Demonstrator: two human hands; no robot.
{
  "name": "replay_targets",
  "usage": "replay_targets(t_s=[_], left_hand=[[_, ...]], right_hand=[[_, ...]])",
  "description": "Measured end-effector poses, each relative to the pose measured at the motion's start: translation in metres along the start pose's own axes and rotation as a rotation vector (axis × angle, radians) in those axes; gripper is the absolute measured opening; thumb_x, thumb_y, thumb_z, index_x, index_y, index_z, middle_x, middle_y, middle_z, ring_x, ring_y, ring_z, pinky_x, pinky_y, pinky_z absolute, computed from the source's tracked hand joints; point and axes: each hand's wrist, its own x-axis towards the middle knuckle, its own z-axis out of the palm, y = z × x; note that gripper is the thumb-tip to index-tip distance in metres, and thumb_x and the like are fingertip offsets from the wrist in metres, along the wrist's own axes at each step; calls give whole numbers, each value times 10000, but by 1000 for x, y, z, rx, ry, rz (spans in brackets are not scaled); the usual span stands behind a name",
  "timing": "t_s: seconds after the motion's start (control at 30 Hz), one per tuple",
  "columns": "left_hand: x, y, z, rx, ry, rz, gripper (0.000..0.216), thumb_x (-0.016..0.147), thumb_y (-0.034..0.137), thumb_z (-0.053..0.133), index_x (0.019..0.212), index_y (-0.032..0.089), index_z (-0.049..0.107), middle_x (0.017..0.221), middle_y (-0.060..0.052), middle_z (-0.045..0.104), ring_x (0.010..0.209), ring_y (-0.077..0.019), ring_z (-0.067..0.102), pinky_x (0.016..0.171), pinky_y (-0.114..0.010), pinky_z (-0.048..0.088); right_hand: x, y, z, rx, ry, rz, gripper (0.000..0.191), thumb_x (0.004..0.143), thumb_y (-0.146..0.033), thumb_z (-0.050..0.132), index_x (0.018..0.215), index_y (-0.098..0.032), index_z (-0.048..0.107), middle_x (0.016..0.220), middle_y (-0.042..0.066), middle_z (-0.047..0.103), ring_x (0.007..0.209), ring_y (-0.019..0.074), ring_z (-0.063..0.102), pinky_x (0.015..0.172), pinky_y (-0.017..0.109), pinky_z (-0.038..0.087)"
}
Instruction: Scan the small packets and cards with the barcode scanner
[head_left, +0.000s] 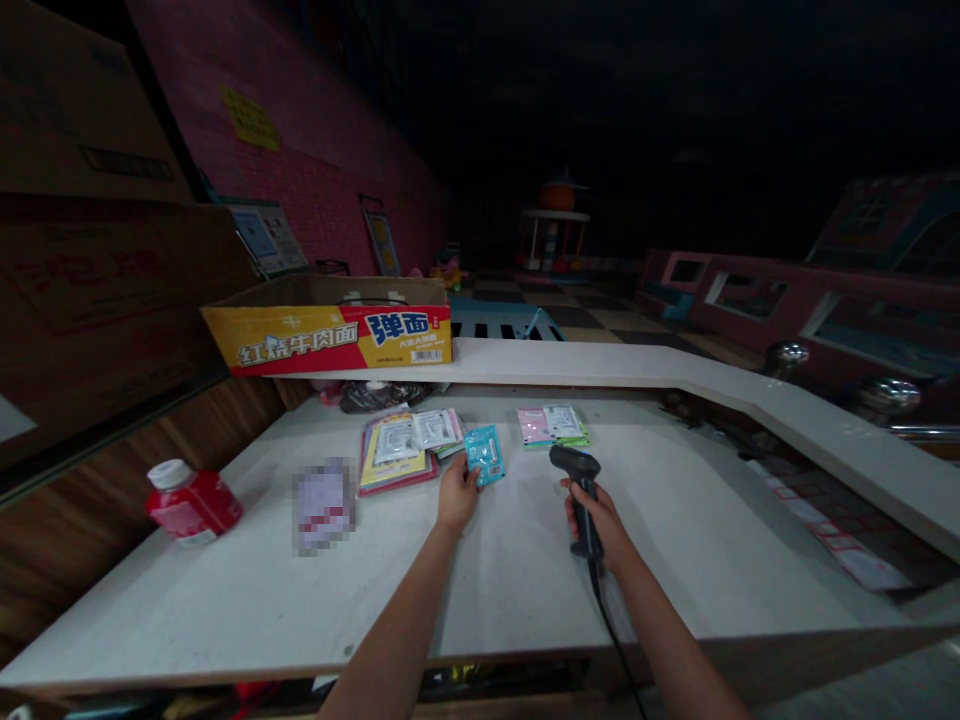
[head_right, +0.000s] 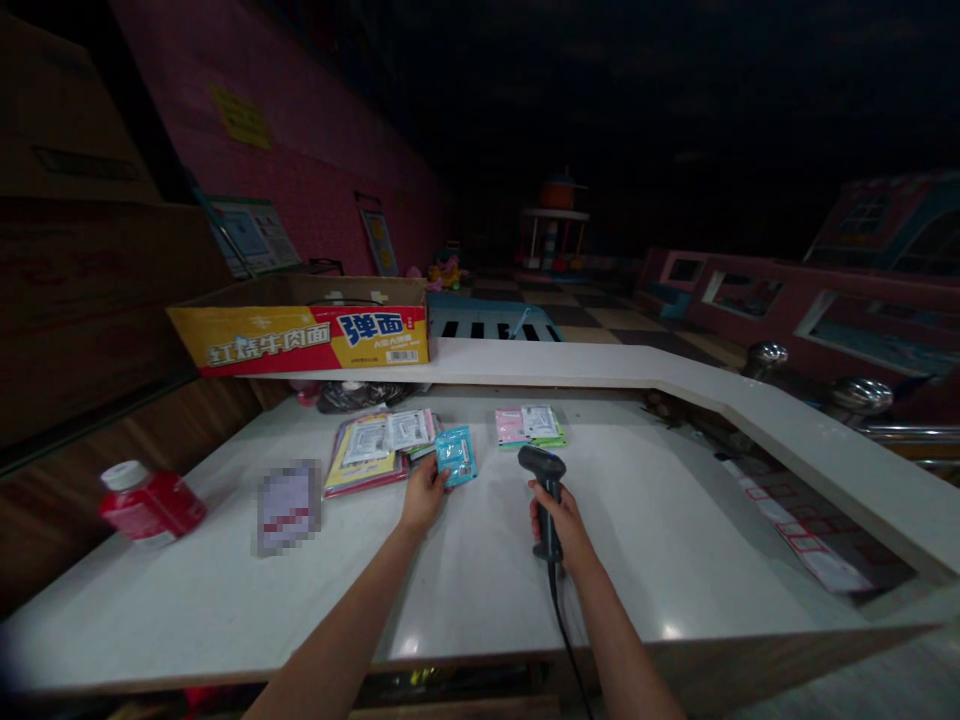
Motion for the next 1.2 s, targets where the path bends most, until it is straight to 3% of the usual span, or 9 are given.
replay_targets(t_s=[0.33, 0.43, 0.57, 0.73, 0.87, 1.0, 1.1, 1.2], left_hand=[[16, 6, 7, -238, 10, -116, 509, 615, 573, 734, 874, 152, 610, 722, -22, 633, 602, -157, 595, 536, -287, 527], [37, 18, 27, -275, 12, -179, 475, 583, 531, 761, 823, 153, 605, 709, -23, 644, 596, -152, 598, 491, -256, 498], [69, 33, 68, -214, -9, -240, 316, 652, 360, 734, 852, 150, 610, 659, -14, 646, 553, -134, 592, 478, -221, 453], [99, 41, 111, 156, 95, -332, 198, 702, 204, 688, 887, 151, 639, 707, -23, 675, 643, -148, 639, 600, -242, 473], [102, 41, 117, 462, 63, -209, 134, 750, 268, 670, 820, 154, 680, 760, -54, 683, 786, -189, 652, 714, -271, 464], [91, 40, 108, 682, -3, 16, 287, 804, 419, 625, 855, 151, 713, 819, -98, 669, 957, -250, 612, 837, -311, 440], [82, 37, 105, 745, -95, 89, 417, 702, 459, 729, 995, 164, 700, 928, -106, 660, 1008, -272, 590, 890, -331, 425], [78, 33, 108, 729, -149, 79, 646, 576, 389, 827, 1143, 143, 637, 1070, -136, 632, 1052, -297, 575, 929, -355, 417]], right_hand=[[9, 4, -18, 321, -89, 18, 444, 725, -507, 752, 985, -166, 639, 577, -45, 557, 396, 60, 457, 360, 164, 360], [14, 5, -19, 362, -79, 42, 434, 721, -501, 758, 975, -169, 640, 576, -46, 547, 400, 63, 449, 361, 169, 357], [18, 6, -19, 398, -44, 57, 429, 714, -496, 764, 957, -165, 641, 569, -45, 544, 397, 59, 437, 358, 166, 345], [18, 5, -17, 386, -29, 51, 428, 700, -512, 767, 935, -178, 637, 558, -46, 545, 390, 61, 424, 353, 170, 337], [16, 2, -14, 369, -9, 53, 435, 691, -521, 771, 925, -181, 633, 551, -47, 543, 386, 64, 423, 349, 172, 332], [15, -1, -12, 363, 7, 53, 445, 686, -515, 776, 926, -169, 632, 543, -46, 548, 380, 63, 427, 348, 171, 333], [15, -2, -12, 361, 8, 53, 443, 689, -515, 773, 923, -168, 630, 543, -46, 550, 376, 60, 427, 347, 167, 333], [15, -2, -12, 364, 10, 52, 443, 691, -513, 773, 928, -167, 631, 543, -45, 552, 375, 58, 431, 348, 164, 335]])
